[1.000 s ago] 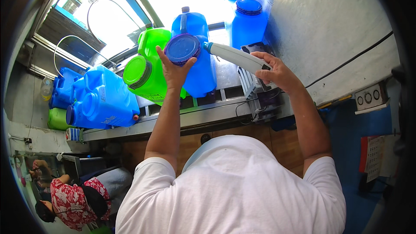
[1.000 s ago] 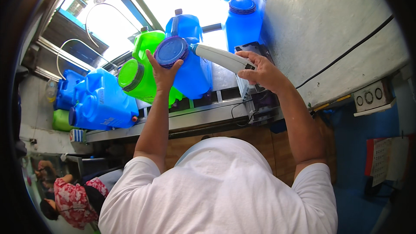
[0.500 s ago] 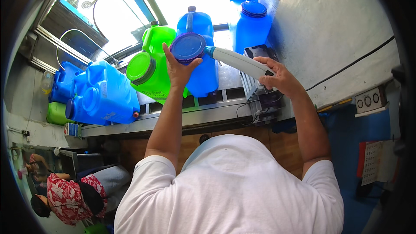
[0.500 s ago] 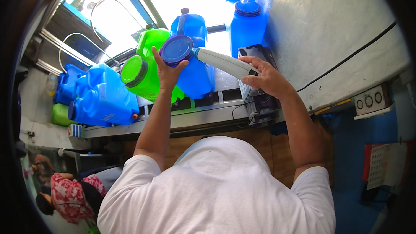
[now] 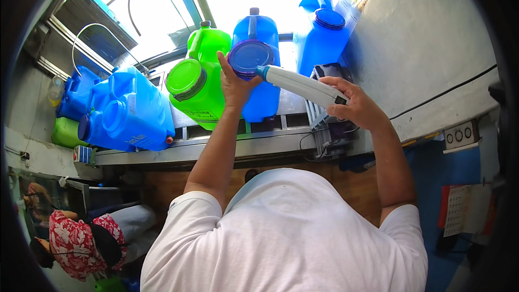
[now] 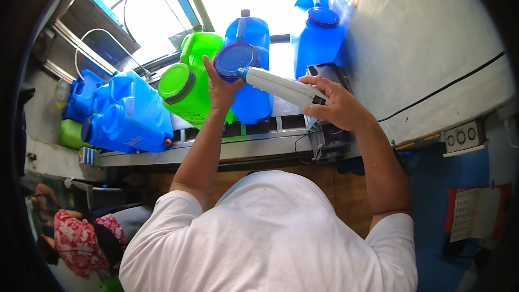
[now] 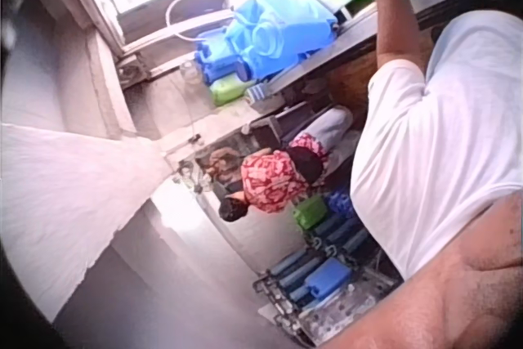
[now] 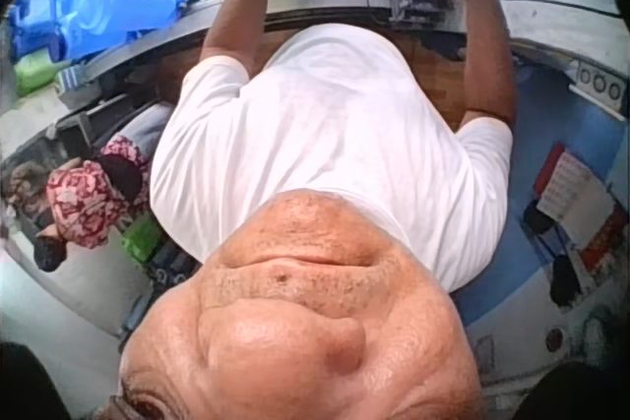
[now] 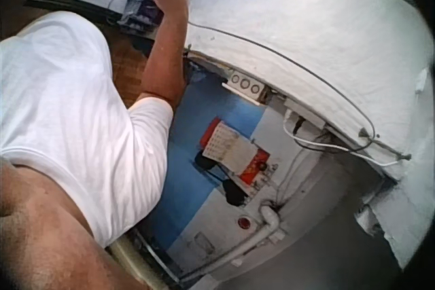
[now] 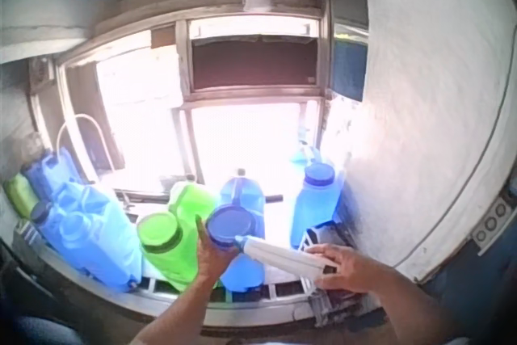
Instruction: The person places several blue and green jerry cans on a metal counter, secures their lids, and uses a handheld heat-sealing tool to seal the caps. The person then moves the sealed cans to the floor and repeats the process with additional cans.
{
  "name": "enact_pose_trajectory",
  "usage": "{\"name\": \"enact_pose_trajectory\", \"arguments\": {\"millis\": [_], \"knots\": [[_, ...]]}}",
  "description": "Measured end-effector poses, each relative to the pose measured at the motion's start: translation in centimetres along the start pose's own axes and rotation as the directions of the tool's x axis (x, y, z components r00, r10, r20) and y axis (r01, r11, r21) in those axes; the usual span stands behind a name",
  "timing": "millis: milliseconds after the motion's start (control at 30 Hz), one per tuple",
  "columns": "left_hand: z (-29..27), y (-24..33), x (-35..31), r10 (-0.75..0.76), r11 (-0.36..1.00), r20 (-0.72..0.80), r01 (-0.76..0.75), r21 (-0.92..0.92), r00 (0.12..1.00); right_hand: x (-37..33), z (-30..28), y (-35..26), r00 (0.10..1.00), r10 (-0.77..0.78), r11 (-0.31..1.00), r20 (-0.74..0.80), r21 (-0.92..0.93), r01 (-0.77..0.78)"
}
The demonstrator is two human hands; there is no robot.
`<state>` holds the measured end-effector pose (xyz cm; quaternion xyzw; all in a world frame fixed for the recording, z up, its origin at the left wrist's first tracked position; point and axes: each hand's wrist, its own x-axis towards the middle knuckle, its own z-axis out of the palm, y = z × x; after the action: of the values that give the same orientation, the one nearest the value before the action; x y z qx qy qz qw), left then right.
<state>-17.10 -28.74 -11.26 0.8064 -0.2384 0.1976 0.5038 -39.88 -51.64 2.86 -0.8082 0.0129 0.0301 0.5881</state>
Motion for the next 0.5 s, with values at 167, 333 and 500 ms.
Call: {"name": "enact_pose_trajectory", "arguments": {"millis": [167, 333, 500], "knots": [[0.1, 0.2, -0.1, 0.069, 0.998, -0.034, -0.069, 0.011, 0.997, 1.1, 1.5, -2.4, 0.997, -0.071, 0.983, 0.014, -0.169, 0.073], [-0.2, -0.2, -0.2, 0.081, 0.995, -0.018, -0.082, -0.049, 0.997, 3.4, 3.4, -6.1, 1.0, 0.007, 0.952, 0.011, -0.306, -0.003], [-0.7, 0.4, -0.1, 0.053, 0.993, 0.018, -0.051, -0.103, 0.998, 4.2, 2.8, -8.2, 1.0, 0.005, 0.918, -0.013, -0.397, -0.01]]}}
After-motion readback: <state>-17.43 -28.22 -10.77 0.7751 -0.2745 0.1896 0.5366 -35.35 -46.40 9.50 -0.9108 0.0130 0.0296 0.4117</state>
